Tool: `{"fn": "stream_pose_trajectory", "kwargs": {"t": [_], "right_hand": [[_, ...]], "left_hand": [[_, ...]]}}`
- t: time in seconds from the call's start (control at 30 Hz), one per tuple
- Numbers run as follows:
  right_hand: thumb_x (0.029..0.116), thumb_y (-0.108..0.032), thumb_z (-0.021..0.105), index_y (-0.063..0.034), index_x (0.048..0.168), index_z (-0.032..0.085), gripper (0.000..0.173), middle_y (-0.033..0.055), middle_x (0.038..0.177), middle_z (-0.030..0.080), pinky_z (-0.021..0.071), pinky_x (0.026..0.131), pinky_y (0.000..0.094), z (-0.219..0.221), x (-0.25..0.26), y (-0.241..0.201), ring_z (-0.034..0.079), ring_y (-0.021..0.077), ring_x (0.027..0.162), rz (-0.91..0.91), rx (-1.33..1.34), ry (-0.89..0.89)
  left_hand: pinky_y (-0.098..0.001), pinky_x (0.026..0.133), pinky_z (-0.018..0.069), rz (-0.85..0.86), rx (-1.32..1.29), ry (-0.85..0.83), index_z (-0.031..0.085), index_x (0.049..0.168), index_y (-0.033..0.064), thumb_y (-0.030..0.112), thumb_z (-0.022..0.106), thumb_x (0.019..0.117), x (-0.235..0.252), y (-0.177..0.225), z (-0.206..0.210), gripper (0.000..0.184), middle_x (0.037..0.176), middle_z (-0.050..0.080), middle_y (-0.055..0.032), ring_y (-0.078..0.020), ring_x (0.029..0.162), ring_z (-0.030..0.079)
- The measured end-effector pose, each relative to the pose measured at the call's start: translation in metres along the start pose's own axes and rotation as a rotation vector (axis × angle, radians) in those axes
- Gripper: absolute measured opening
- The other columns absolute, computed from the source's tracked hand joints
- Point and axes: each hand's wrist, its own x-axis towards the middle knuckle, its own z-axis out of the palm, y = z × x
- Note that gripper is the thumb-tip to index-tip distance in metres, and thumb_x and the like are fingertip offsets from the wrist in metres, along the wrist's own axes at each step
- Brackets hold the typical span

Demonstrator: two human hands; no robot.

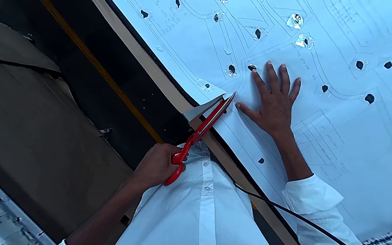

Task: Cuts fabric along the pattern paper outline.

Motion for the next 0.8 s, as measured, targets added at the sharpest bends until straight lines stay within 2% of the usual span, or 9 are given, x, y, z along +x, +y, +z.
{"fn": "stream_pose_trajectory", "kwargs": {"t": [0.17,0.27,0.43,0.6,0.8], "right_hand": [[0.0834,-0.086,0.046,-0.0276,0.158,0.042,0.094,0.0066,0.169,0.028,0.0022,0.115,0.0767,-0.0001,-0.0009,0.0009,0.014,0.0413,0.157,0.0,-0.008,0.01],[0.0833,-0.086,0.046,-0.0283,0.158,0.042,0.094,0.0061,0.169,0.028,0.0024,0.115,0.0769,-0.0011,-0.0011,0.0012,0.015,0.0409,0.157,0.0,-0.011,0.008],[0.0827,-0.086,0.046,-0.028,0.158,0.041,0.095,0.0059,0.169,0.027,0.0021,0.116,0.0765,-0.0003,-0.0013,0.0006,0.015,0.0407,0.157,0.006,-0.017,0.006],[0.0826,-0.086,0.047,-0.0286,0.158,0.042,0.095,0.0055,0.169,0.027,0.0022,0.116,0.0758,-0.0006,-0.0007,0.0009,0.014,0.0399,0.157,0.009,-0.015,-0.001],[0.0826,-0.086,0.048,-0.0282,0.158,0.042,0.095,0.0059,0.169,0.027,0.0019,0.116,0.0768,-0.0008,-0.0008,0.0001,0.014,0.0412,0.157,0.013,-0.009,-0.006]], "left_hand": [[-0.0432,0.072,0.0559,-0.015,0.015,0.006,0.078,0.094,0.0163,0.013,0.077,0.0877,-0.001,0.0015,0.0033,0.007,0.092,0.078,0.0043,-0.0125,0.078,0.071],[-0.0442,0.068,0.0553,0.009,0.018,0.035,0.078,0.093,0.0161,0.011,0.078,0.0871,-0.002,0.0009,0.0058,0.007,0.088,0.077,0.0033,-0.0139,0.074,0.07],[-0.0467,0.069,0.0551,-0.012,0.061,0.071,0.079,0.099,0.0176,0.012,0.078,0.0872,-0.0046,0.0014,0.0076,0.013,0.089,0.077,0.003,-0.0157,0.075,0.069],[-0.0506,0.064,0.0521,-0.059,0.153,0.128,0.078,0.095,0.0147,0.014,0.082,0.0847,-0.0074,0.0047,0.0033,0.011,0.077,0.071,-0.0028,-0.0225,0.07,0.067],[-0.0476,0.064,0.0532,-0.038,0.089,0.093,0.08,0.099,0.0186,0.014,0.081,0.0857,-0.0068,0.0014,0.007,0.014,0.08,0.073,0.0015,-0.0171,0.069,0.066]]}}
